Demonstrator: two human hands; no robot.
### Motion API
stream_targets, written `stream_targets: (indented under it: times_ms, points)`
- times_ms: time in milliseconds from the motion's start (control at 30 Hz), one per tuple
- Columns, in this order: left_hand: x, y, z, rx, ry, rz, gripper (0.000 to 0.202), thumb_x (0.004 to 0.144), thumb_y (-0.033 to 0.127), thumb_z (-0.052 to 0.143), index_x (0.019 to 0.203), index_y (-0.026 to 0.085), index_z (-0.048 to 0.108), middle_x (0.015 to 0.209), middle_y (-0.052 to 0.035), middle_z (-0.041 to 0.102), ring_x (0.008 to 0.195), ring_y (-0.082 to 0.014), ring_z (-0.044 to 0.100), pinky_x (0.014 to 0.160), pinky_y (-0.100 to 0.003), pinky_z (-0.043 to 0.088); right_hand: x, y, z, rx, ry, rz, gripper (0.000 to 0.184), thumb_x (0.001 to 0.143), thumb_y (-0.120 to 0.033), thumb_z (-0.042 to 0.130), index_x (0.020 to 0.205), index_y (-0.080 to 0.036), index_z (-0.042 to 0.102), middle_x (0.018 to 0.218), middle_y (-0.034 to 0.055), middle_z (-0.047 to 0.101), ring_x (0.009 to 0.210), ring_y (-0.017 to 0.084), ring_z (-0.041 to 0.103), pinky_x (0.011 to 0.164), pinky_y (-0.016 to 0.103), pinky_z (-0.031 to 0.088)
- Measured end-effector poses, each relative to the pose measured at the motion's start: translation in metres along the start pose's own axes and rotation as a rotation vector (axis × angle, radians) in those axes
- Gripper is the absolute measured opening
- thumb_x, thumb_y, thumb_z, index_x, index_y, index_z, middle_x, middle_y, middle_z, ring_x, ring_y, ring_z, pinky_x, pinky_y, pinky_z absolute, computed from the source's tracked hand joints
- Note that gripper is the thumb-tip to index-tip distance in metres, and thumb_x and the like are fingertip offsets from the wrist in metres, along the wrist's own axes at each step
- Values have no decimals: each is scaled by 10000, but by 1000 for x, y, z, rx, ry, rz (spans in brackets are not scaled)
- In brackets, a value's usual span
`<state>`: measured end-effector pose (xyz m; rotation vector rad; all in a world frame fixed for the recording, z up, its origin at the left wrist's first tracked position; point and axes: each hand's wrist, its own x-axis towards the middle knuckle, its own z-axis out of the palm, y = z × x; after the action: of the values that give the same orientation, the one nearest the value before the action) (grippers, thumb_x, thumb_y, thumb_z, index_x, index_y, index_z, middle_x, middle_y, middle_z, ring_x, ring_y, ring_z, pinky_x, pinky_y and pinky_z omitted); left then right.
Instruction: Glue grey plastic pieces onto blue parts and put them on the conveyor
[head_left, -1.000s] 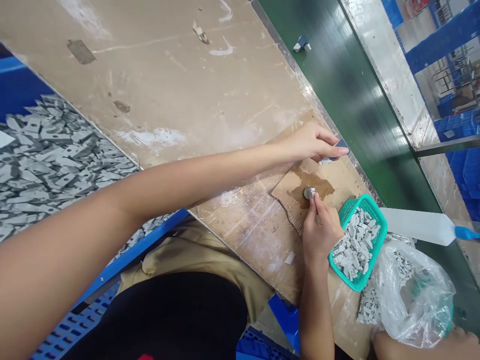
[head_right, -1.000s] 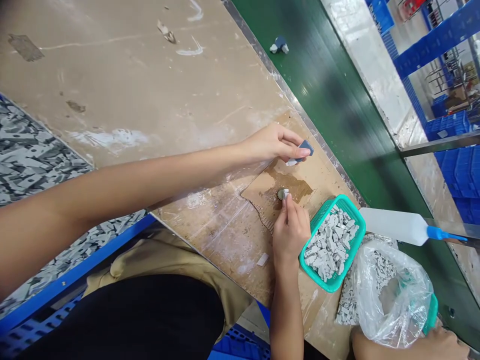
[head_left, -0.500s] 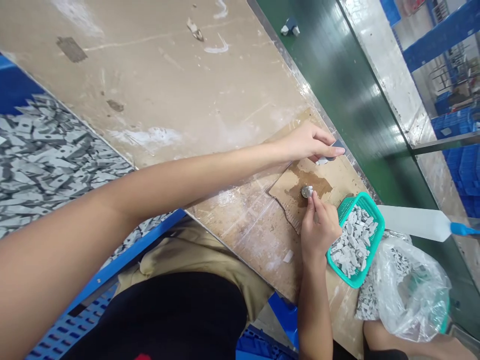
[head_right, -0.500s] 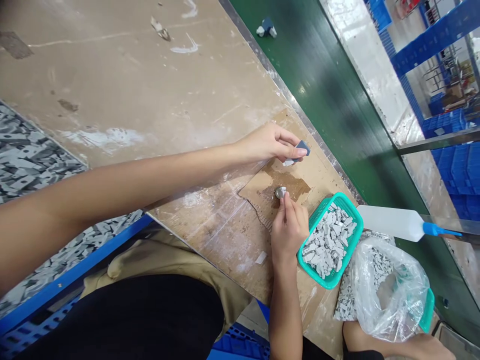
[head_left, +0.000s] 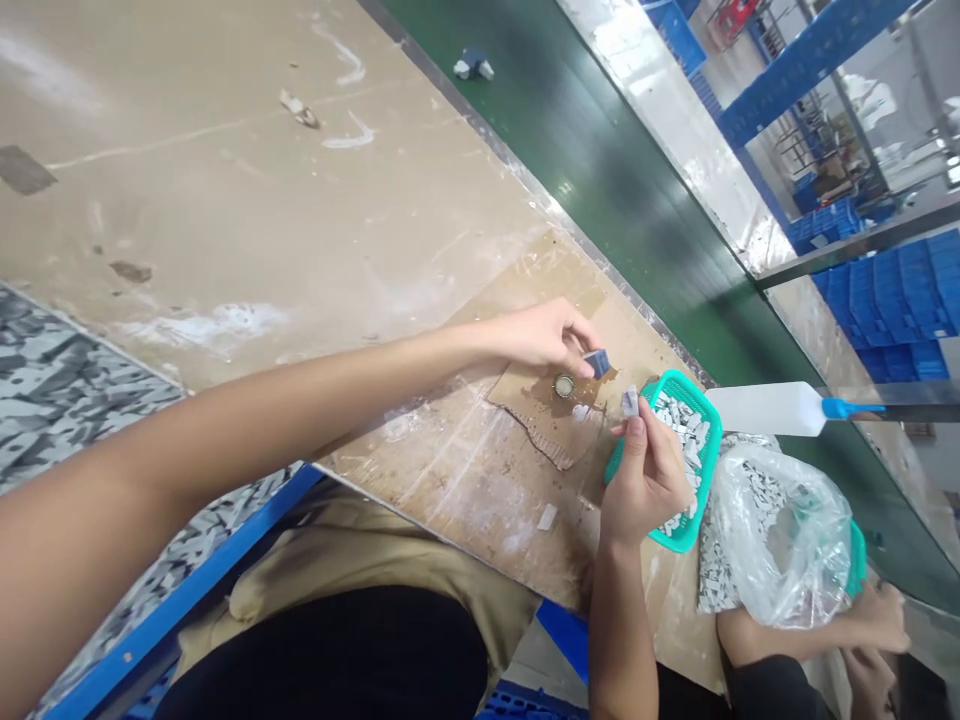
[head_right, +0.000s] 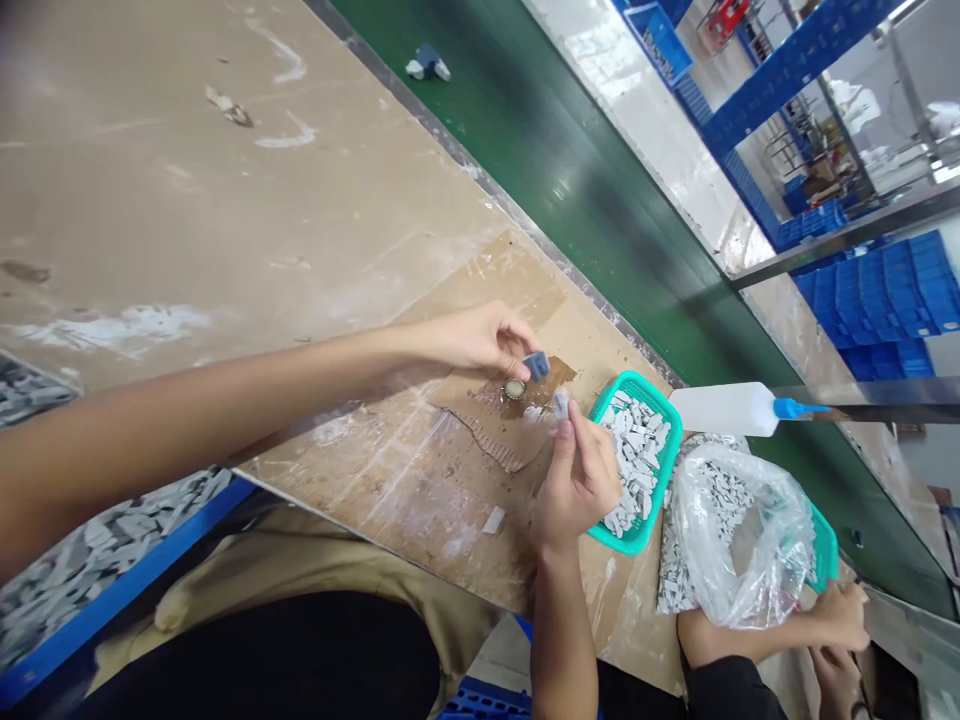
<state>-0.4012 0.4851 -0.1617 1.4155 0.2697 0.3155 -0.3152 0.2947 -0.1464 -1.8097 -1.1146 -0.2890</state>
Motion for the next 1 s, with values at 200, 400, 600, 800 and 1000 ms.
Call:
stream_targets:
  times_ms: [200,400,600,800,1000]
  points:
    - [-5,-5,23,-22,-120,40,253,627,194,816,865,129,761,797,-79,726,698,-155,658,623,-217,466,3,6,-11,107,0,-37,219,912,-167,599,1072,-229,736,826,29,696,674,132,627,661,306,519]
    - [-9,-2,34,-72,-133,70,249,612,195,843,839,137,758,833,-69,725,731,-143,650,686,-225,499,3,6,-17,80,-71,-108,231,914,-149,590,1077,-234,729,833,31,704,753,153,655,698,322,538]
    - [-11,-1,38,-92,-105,106,242,613,169,832,832,115,746,784,-64,709,676,-131,632,653,-219,496,5,6,-18,93,-111,-151,316,890,-94,610,1126,-277,715,880,21,704,792,142,652,721,302,537]
    - [-16,1,47,-3,33,133,150,643,138,762,785,103,727,716,-45,667,627,-122,607,600,-202,470,2,9,-17,104,-131,-166,468,887,-40,553,1214,-356,663,864,7,676,763,131,638,674,284,527]
    - [-20,9,52,69,115,142,79,633,136,733,710,125,720,702,-33,619,617,-111,554,582,-200,438,-1,8,-16,60,-137,-212,541,879,-2,494,1254,-367,632,887,18,677,793,142,647,675,309,540]
